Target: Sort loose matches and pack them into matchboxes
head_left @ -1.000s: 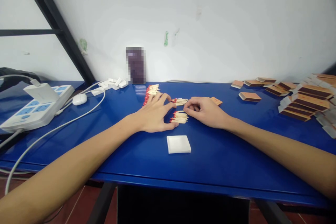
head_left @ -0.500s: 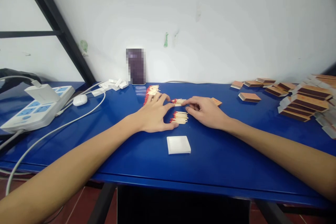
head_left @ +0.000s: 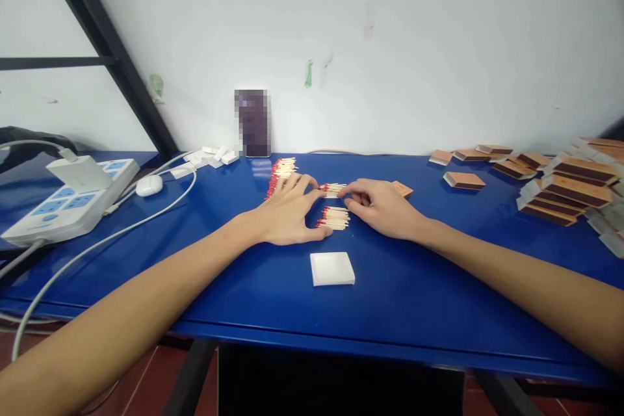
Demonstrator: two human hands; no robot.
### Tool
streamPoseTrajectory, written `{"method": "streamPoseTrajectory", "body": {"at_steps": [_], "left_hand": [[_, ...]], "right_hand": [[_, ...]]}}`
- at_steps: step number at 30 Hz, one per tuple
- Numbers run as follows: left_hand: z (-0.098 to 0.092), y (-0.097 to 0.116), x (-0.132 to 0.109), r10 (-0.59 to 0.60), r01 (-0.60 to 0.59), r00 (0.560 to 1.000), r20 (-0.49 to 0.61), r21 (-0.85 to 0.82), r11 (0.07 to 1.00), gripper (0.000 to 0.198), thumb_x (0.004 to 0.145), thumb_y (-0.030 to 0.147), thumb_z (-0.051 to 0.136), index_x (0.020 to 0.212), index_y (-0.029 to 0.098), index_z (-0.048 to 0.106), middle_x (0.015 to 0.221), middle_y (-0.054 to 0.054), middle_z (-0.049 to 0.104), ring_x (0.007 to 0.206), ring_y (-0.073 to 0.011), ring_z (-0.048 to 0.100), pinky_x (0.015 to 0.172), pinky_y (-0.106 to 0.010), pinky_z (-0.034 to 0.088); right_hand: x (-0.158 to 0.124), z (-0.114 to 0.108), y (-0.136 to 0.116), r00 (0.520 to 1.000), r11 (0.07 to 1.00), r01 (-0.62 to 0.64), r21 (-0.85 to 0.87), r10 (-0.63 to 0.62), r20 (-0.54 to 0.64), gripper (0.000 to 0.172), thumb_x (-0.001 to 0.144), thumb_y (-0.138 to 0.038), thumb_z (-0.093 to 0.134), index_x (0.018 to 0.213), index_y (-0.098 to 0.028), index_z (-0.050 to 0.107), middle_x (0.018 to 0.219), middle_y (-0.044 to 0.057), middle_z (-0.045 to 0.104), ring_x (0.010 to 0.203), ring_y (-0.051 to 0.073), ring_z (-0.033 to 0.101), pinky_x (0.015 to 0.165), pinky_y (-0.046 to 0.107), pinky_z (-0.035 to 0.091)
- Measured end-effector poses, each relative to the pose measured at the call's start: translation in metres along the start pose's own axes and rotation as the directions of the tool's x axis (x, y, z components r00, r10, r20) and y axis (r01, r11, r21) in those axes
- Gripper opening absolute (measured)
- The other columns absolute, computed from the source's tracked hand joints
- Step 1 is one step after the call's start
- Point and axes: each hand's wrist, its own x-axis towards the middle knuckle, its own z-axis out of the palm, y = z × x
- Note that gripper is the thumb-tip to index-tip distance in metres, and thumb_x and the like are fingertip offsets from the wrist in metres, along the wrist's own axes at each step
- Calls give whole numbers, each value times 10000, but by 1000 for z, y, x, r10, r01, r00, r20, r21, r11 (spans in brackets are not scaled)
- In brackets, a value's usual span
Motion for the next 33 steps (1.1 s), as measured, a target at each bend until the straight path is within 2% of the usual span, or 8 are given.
{"method": "streamPoseTrajectory", "body": {"at_steps": [11,25,28,31,33], "left_hand": [[1,0,0,-2,2,1000,1,-1,1000,739,812,667,523,1356,167,508,1328,-139,437,1264,-346,345,1087,-528,284],[-3,6,-2,57,-57,998,-8,-40,998,534,844,575,550,1214,191,565,1309,-128,450,1263,-311,364,1073,-507,333],[-2,3,-2,49,-49,998,-32,-15,999,633,832,615,547,1314,205,514,1331,-133,438,1269,-321,363,1074,-522,327],[-1,0,-3,54,-50,997,-50,71,996,789,826,686,510,1419,169,437,1341,-165,431,1274,-342,364,1084,-545,300],[-2,0,-2,69,-62,997,-48,125,990,823,837,706,476,1430,138,432,1340,-184,433,1276,-350,366,1087,-549,291]], "right_hand": [[2,1,3,999,999,-33,24,33,13,206,823,-236,515,913,-169,688,598,-29,510,572,143,482,596,286,354],[0,0,1,1000,997,-3,71,2,15,153,796,-200,497,778,-180,647,592,-32,499,554,128,455,576,272,344],[-1,0,2,1000,998,-14,63,15,-8,200,791,-170,479,842,-175,671,592,-34,502,556,131,456,578,273,348],[0,0,2,999,999,-25,25,26,-30,276,796,-155,477,960,-162,699,610,-26,521,581,143,483,599,281,362],[1,0,2,999,1000,-24,3,24,-32,307,804,-154,478,1005,-155,710,622,-17,536,602,151,502,617,286,372]]}}
